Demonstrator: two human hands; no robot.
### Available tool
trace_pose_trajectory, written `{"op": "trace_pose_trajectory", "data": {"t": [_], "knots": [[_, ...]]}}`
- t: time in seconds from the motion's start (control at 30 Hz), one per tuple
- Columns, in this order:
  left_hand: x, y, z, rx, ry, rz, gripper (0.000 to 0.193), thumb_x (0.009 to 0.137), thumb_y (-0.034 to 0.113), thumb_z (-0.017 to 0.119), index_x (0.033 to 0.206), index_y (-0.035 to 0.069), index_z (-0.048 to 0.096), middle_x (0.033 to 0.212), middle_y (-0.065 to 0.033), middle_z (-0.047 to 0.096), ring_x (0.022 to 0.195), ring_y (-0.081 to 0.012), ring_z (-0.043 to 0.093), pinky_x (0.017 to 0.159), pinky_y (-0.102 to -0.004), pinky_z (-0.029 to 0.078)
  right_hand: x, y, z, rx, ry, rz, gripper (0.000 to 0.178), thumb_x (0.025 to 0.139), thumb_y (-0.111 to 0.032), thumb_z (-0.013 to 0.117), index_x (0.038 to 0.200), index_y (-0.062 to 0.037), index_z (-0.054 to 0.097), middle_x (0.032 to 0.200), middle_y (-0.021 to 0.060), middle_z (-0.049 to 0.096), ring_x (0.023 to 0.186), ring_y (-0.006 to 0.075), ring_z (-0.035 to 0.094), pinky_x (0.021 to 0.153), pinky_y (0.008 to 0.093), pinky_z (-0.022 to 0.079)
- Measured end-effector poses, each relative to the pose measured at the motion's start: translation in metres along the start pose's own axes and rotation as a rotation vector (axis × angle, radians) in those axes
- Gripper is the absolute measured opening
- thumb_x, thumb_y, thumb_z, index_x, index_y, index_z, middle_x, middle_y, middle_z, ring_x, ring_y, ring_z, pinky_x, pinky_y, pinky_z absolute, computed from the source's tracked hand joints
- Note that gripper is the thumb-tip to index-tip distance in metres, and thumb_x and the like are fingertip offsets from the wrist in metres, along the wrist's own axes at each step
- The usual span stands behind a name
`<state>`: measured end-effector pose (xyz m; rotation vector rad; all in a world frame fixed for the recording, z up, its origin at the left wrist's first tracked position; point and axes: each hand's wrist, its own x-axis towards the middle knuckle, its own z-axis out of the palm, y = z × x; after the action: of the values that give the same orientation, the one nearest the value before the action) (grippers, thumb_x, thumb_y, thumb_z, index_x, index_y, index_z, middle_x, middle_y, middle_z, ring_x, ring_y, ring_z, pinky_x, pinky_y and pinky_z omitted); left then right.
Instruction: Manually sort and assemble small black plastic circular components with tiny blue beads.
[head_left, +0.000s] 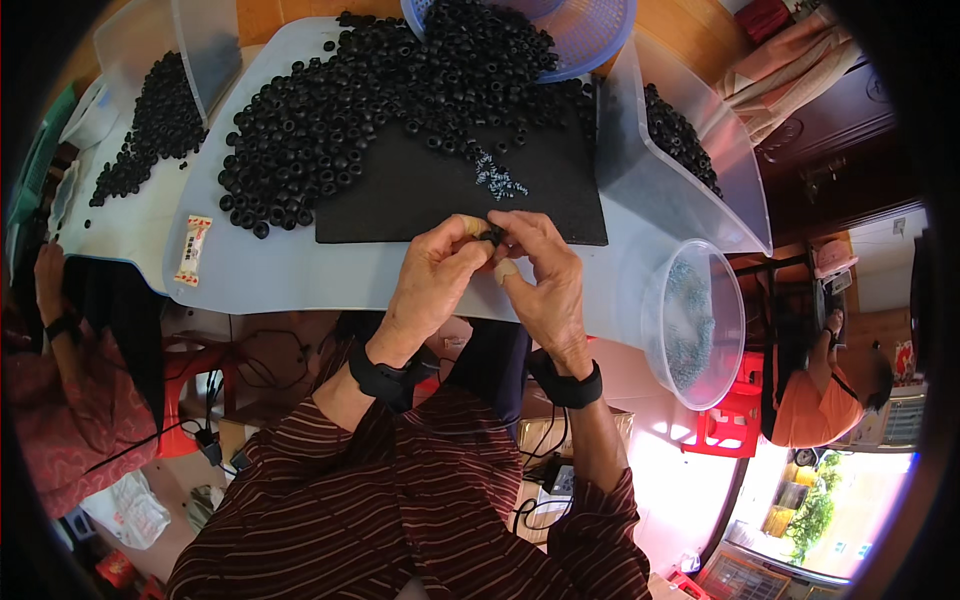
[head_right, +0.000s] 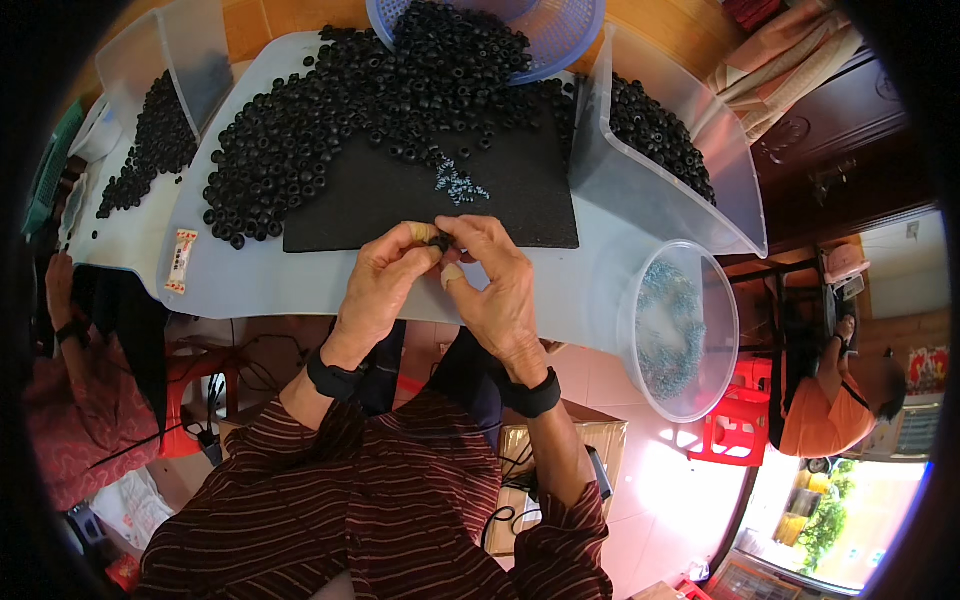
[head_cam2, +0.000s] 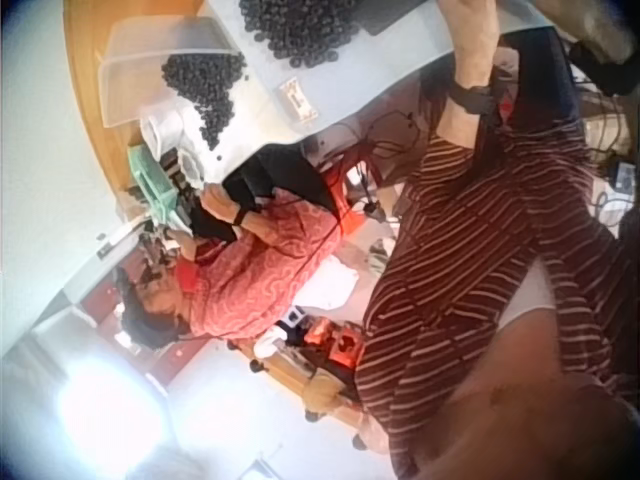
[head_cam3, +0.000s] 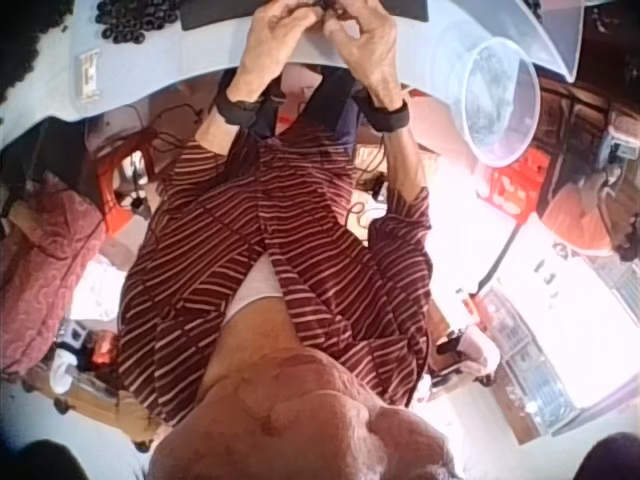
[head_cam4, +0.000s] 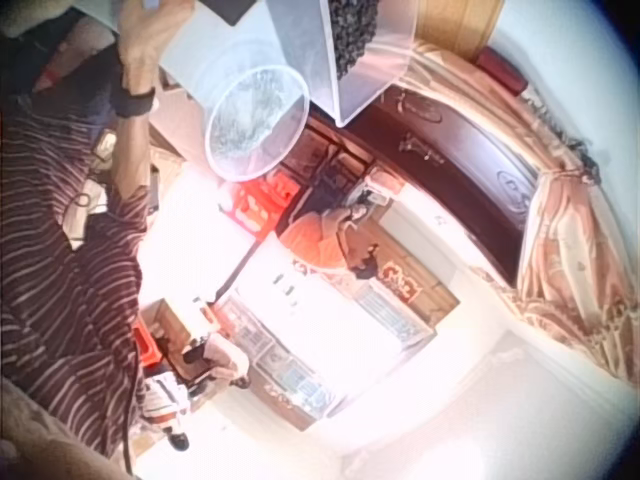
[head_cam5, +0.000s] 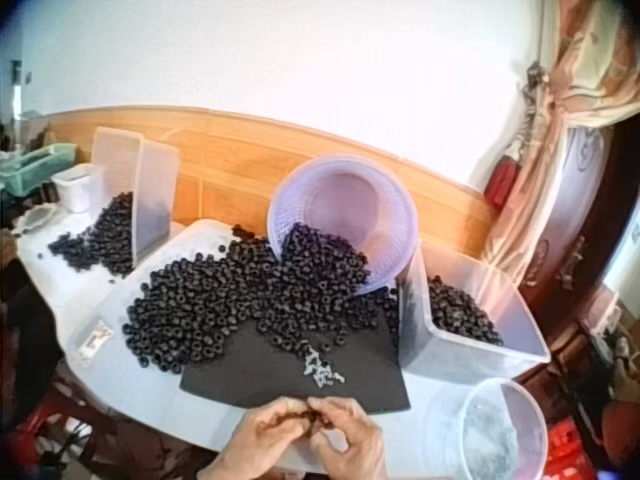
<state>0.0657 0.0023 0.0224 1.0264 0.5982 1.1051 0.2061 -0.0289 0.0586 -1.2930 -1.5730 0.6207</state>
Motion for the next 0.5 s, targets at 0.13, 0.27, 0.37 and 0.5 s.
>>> {"op": "trace_pose_trajectory", "data": {"t": [0.13,0.27,0.37,0.5], "knots": [[-0.003,0.0,0.004,-0.066,-0.002,-0.054,0.016,0.093,0.004,0.052,0.104,-0.003,0.062,0.092,0.0005,0.062,0.083,-0.0047,0.053,0.076,-0.0196,0.043,-0.006,-0.003,0.006,-0.098,0.063,0.027,0.042,0.072,0.008,0.064,0.112,-0.0046,0.066,0.104,0.0111,0.063,0.084,0.0209,0.063,0.078,0.0305,0.051],[0.001,0.0,0.001,0.056,0.017,-0.16,0.014,0.091,0.004,0.054,0.101,-0.003,0.062,0.088,0.0016,0.061,0.08,-0.0035,0.051,0.071,-0.0189,0.042,-0.01,0.007,0.015,-0.253,0.168,-0.079,0.041,0.07,0.007,0.066,0.109,-0.0045,0.066,0.103,0.0123,0.062,0.086,0.0268,0.061,0.078,0.0341,0.051],[0.003,0.002,0.005,0.162,0.03,-0.148,0.011,0.089,0.002,0.055,0.098,-0.002,0.061,0.083,0.0021,0.059,0.075,-0.0032,0.05,0.066,-0.0188,0.041,-0.012,0.011,0.019,-0.354,0.223,-0.186,0.039,0.068,0.007,0.067,0.106,-0.0032,0.066,0.1,0.0135,0.063,0.086,0.0315,0.059,0.077,0.0371,0.051],[0.001,0.003,0.005,0.292,-0.02,-0.142,0.01,0.089,-0.001,0.053,0.096,-0.002,0.06,0.079,0.0016,0.06,0.072,-0.0032,0.051,0.065,-0.019,0.042,-0.017,0.015,0.021,-0.367,0.294,-0.253,0.038,0.067,0.009,0.066,0.104,-0.001,0.065,0.098,0.0142,0.063,0.085,0.0322,0.059,0.075,0.0374,0.051]]}}
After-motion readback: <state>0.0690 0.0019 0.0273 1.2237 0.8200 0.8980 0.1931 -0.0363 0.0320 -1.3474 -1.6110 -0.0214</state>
